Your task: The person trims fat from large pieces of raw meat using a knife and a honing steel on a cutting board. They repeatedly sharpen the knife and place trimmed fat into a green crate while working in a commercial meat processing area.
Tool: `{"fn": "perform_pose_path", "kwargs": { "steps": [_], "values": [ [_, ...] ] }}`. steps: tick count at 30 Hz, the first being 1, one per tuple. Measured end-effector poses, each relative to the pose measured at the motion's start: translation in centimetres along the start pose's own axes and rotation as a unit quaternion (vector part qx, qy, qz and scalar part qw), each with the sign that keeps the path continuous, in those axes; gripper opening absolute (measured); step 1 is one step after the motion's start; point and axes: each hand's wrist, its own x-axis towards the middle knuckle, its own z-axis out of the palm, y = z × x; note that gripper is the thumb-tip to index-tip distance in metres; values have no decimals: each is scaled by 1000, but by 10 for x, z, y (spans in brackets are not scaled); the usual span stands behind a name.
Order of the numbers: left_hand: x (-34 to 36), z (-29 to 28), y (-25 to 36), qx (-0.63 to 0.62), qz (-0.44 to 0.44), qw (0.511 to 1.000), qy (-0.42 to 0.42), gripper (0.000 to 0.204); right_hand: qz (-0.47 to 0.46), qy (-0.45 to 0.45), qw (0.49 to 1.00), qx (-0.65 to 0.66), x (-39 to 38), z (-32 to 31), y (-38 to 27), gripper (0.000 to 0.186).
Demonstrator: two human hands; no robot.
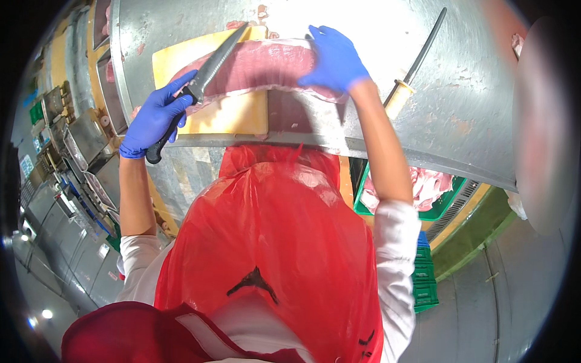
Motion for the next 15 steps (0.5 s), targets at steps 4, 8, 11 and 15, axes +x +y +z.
{"fn": "perform_pose_path", "kwargs": {
  "steps": [4, 8, 11, 15],
  "values": [
    [-13, 4, 3, -10, 12, 999, 33, 55, 69, -272, 959, 33, 58, 14, -16, 100],
    [-8, 24, -7, -81, 9, 997, 13, 57, 85, -287, 953, 44, 53, 21, -21, 91],
    [-1, 34, -14, -88, -4, 996, 9, 58, 88, -215, 973, 3, 30, 20, -41, 78],
    [-6, 35, -13, -44, -3, 999, 3, 59, 111, -109, 985, 80, -18, 49, -52, 65]
  ]
}}
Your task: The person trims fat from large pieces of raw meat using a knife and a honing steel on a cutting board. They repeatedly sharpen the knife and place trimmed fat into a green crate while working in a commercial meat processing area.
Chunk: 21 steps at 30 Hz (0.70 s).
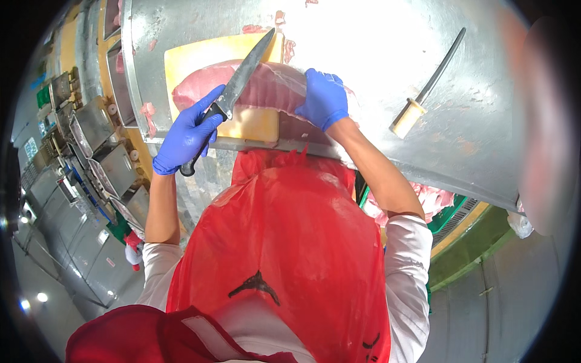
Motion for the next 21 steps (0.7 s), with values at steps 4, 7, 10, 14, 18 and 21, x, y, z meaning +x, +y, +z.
{"fn": "perform_pose_path", "kwargs": {
  "steps": [4, 7, 10, 14, 18, 21],
  "values": [
    [0, 7, -4, 55, 3, 998, -17, 59, 6, 57, 998, -10, -29, 12, -18, 65],
    [3, 19, -11, 107, 36, 994, -9, 58, -22, 113, 992, -49, -37, 18, -21, 69],
    [2, 20, -16, 176, 49, 983, 8, 58, -33, 154, 986, -55, -42, 28, -16, 70],
    [-4, 17, -50, 139, 99, 985, -2, 60, -23, 149, 988, -27, -42, 26, -16, 67],
    [28, 39, -39, 158, 89, 983, 0, 57, 2, 121, 992, -36, -42, 25, -21, 65],
    [6, 30, -47, 83, 60, 993, -59, 58, -8, 138, 990, -33, -43, 23, -20, 65]
  ]
}}
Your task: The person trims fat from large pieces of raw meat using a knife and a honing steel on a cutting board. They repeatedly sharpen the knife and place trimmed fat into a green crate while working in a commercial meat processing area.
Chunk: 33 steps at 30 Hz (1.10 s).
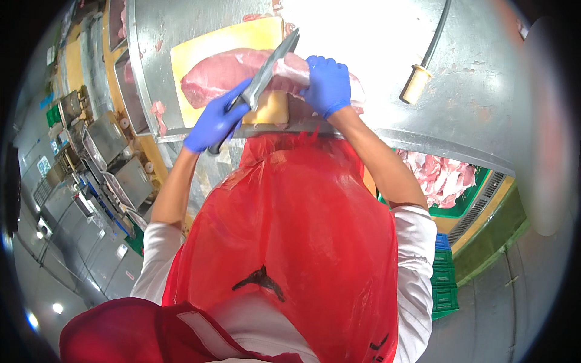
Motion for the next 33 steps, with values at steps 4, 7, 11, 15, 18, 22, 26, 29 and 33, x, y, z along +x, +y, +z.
{"fn": "perform_pose_path", "kwargs": {
  "steps": [4, 7, 11, 15, 18, 22, 26, 29, 33],
  "values": [
    [-1, 6, -25, -86, 34, 996, -18, 60, 14, -19, 1000, -10, 0, -5, -4, 67],
    [14, 19, -38, -92, 63, 994, 0, 60, 22, -44, 999, -12, 3, -8, 0, 69],
    [24, 12, -34, -77, 86, 993, -18, 60, 34, -24, 999, -16, 1, -11, -3, 74],
    [37, -1, -28, -47, 84, 994, -60, 59, 73, 65, 994, -47, -13, -8, -4, 78],
    [45, -7, -36, -59, 96, 990, -80, 59, 123, 113, 980, 108, -30, 2, 17, 72],
    [58, -6, -33, -148, 108, 978, -102, 60, 172, 149, 960, 164, -5, -12, 3, 62],
    [63, -10, -43, -201, 143, 962, -115, 59, 166, 85, 982, 26, 26, -1, -11, 66],
    [60, -22, -55, -251, 184, 947, -85, 57, 192, -9, 981, 26, 52, 2, -13, 62],
    [54, -43, -75, -338, 178, 924, -20, 57, 203, -85, 972, 87, 70, 6, 7, 51]
  ]
}}
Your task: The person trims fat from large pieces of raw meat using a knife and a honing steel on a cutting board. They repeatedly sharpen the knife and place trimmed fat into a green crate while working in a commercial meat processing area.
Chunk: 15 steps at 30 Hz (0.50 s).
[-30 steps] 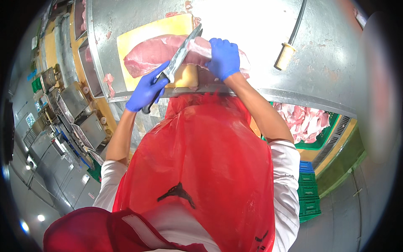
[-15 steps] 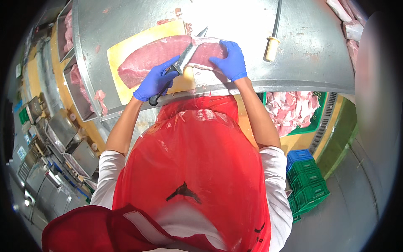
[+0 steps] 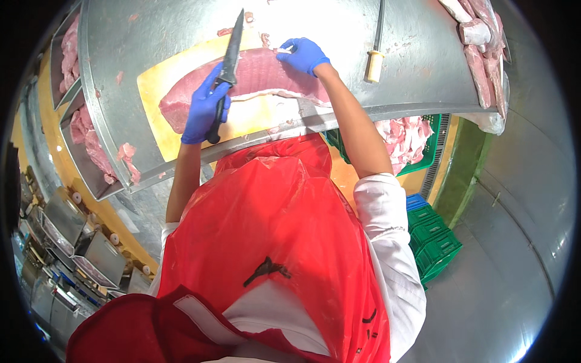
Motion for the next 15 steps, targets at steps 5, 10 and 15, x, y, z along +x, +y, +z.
{"fn": "perform_pose_path", "kwargs": {
  "steps": [5, 10, 15],
  "values": [
    [-8, -16, 0, -7, -6, 1000, 25, 60, -6, -89, 996, -6, 16, -12, -2, 41],
    [-8, 26, 18, 118, -55, 991, 35, 59, 23, -111, 993, 29, 28, -31, -2, 37],
    [-5, 60, 10, 234, -73, 970, -7, 58, 54, -221, 974, 8, 31, -55, -11, 30]
  ]
}}
